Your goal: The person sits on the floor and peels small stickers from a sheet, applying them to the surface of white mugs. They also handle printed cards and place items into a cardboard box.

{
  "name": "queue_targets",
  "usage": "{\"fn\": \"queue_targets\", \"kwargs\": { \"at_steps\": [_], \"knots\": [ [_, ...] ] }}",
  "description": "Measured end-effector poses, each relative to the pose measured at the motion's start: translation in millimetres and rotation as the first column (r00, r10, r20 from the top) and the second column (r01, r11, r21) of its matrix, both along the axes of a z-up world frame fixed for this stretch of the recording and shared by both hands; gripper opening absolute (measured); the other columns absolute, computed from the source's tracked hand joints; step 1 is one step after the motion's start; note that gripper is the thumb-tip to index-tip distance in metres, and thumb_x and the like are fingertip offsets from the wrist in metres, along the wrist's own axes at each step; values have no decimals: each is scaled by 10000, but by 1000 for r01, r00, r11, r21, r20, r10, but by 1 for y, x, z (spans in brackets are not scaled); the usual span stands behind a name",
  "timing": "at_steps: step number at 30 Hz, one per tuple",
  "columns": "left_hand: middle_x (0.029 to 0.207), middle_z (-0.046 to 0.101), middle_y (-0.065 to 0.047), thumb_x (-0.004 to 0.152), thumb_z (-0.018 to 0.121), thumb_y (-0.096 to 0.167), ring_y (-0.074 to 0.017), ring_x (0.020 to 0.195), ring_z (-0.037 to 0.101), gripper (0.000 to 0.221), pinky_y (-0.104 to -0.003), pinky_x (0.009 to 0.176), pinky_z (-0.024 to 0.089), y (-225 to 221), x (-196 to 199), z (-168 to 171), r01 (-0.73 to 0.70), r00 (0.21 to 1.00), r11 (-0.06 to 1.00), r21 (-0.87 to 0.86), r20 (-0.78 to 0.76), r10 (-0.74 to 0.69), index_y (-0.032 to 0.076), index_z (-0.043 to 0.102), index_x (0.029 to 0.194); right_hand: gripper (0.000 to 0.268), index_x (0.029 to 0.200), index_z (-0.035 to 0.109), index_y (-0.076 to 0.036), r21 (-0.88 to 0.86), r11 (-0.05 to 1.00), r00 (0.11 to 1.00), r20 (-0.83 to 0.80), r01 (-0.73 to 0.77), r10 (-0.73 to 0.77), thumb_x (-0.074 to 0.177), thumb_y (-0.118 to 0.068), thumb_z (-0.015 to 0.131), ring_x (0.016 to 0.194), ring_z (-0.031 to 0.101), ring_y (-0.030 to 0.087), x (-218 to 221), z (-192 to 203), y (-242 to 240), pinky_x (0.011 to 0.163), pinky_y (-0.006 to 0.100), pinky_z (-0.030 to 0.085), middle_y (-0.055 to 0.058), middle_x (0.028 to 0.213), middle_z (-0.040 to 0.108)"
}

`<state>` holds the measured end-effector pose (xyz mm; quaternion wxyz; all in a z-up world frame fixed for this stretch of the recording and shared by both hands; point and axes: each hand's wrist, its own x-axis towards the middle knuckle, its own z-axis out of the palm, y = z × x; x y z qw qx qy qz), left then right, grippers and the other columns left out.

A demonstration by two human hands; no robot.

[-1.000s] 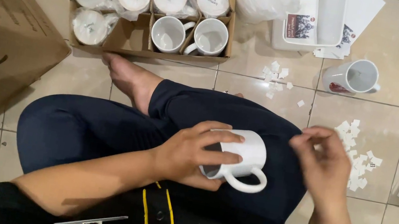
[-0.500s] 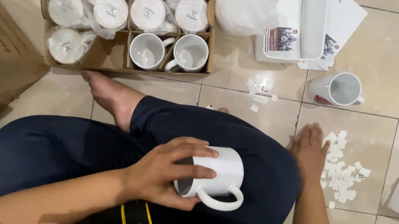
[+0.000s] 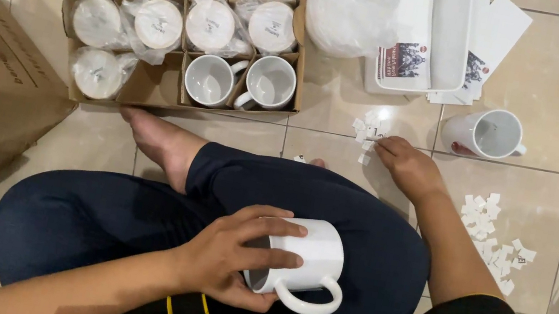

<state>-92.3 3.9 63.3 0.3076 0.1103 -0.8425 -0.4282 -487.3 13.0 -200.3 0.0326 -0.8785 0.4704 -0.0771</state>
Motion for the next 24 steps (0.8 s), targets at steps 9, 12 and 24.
{"fn": "queue_targets", "kwargs": {
  "at_steps": [9,12,24],
  "knots": [
    [1241,592,-194,811,788,253,-369,1137,635,425,-502,1040,524,-1,0,-4,-5,1000,1000,-13,-10,5,111,599,1164,430,1299,589,-85,115,955,953,103,272,-284,877,-83,676,851,603,357,27,18,-2,471,475,492,176,1015,592],
    [1276,584,-163,799,804,265,-418,1170,613,425,-485,1016,523,2,4,-7,-8,1000,1000,4,25,8,125,621,1157,163,1036,708,-59,177,900,893,147,398,-424,903,-147,673,1027,603,274,34,19,5,580,454,556,94,1075,640],
    [1270,582,-155,794,822,250,-388,1167,617,429,-479,1022,521,1,4,-5,-18,1000,1000,12,2,17,119,614,1146,306,1095,733,-54,355,725,593,418,591,-688,850,113,656,932,661,219,9,32,61,905,272,536,117,1067,695]
  ]
}}
